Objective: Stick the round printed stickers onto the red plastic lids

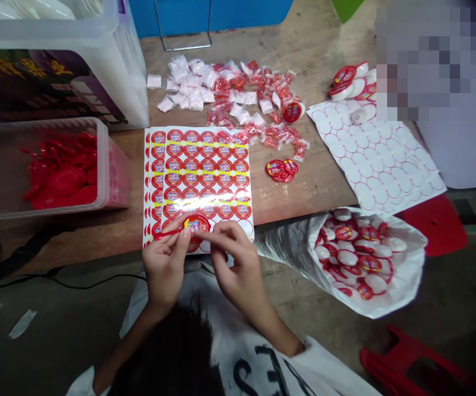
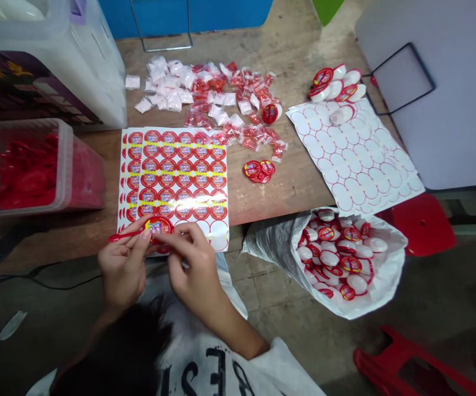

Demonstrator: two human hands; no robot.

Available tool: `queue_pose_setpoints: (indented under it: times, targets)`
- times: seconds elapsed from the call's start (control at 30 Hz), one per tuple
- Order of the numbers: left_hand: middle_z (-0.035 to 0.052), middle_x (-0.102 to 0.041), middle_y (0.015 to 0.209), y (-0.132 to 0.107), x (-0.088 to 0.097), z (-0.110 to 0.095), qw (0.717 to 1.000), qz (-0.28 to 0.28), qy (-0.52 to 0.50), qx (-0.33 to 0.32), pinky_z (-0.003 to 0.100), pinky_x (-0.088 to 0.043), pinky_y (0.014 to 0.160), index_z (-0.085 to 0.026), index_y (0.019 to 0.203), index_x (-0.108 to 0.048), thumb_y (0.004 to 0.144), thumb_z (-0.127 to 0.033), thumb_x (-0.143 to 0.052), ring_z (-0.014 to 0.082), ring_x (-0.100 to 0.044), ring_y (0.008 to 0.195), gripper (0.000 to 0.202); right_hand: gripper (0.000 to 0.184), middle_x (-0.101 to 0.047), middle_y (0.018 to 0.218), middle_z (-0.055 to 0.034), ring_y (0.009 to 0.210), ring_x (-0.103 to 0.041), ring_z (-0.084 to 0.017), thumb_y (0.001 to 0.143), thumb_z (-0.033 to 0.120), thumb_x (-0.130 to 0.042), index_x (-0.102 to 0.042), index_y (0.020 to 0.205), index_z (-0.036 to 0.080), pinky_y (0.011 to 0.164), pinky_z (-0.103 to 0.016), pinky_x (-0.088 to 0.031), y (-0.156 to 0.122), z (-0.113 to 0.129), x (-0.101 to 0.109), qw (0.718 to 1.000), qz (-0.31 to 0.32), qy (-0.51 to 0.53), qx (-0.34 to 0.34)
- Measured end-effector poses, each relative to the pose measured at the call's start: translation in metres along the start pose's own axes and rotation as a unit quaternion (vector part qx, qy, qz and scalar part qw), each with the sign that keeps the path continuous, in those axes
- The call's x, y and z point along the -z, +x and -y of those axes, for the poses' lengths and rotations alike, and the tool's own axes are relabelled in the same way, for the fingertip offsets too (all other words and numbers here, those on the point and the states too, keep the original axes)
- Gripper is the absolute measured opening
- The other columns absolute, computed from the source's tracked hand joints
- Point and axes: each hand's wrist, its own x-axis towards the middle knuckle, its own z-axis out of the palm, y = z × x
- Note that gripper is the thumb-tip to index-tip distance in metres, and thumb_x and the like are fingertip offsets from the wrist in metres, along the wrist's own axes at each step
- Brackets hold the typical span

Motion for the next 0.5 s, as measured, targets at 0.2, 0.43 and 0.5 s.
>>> queue_pose_setpoints:
  times: [0.2, 0.43, 0.5]
  targets:
    - [0.0136, -0.067, 0.116, 0.003, 0.004, -0.001, 0.998, 0.063, -0.021, 0.021, 0.028, -0.054, 0.088, -0.014, 0.109, -0.071, 0.082, -0.034, -0.067, 0.0231, -0.065, 0.104, 0.034, 0.016, -0.055, 0.068, 0.0047, 0.05, -0.048, -0.007, 0.083, 0.031, -0.064, -0.056, 0.092, 0.02, 0.046, -0.021, -0.038, 0.007, -0.013, -0.002, 0.963, -0.015, 0.193, -0.186]
    - [0.0099, -0.073, 0.084, 0.017, 0.021, -0.009, 0.967, 0.146, -0.132, 0.161, 0.026, -0.056, 0.066, -0.014, 0.091, -0.075, 0.068, -0.028, -0.077, 0.018, -0.069, 0.071, 0.027, 0.026, -0.047, 0.047, 0.0106, 0.037, -0.043, -0.006, 0.084, 0.04, -0.061, -0.045, 0.077, 0.022, 0.036, -0.018, -0.03, 0.012, -0.018, 0.001, 0.917, 0.017, 0.329, -0.223]
    - [0.0074, -0.071, 0.071, 0.02, 0.023, -0.012, 0.954, 0.15, -0.172, 0.197, 0.022, -0.053, 0.057, -0.015, 0.079, -0.075, 0.065, -0.029, -0.079, 0.0148, -0.065, 0.06, 0.02, 0.029, -0.044, 0.048, 0.0114, 0.033, -0.039, -0.005, 0.082, 0.043, -0.063, -0.044, 0.075, 0.022, 0.034, -0.017, -0.027, 0.013, -0.018, 0.002, 0.906, 0.049, 0.348, -0.236]
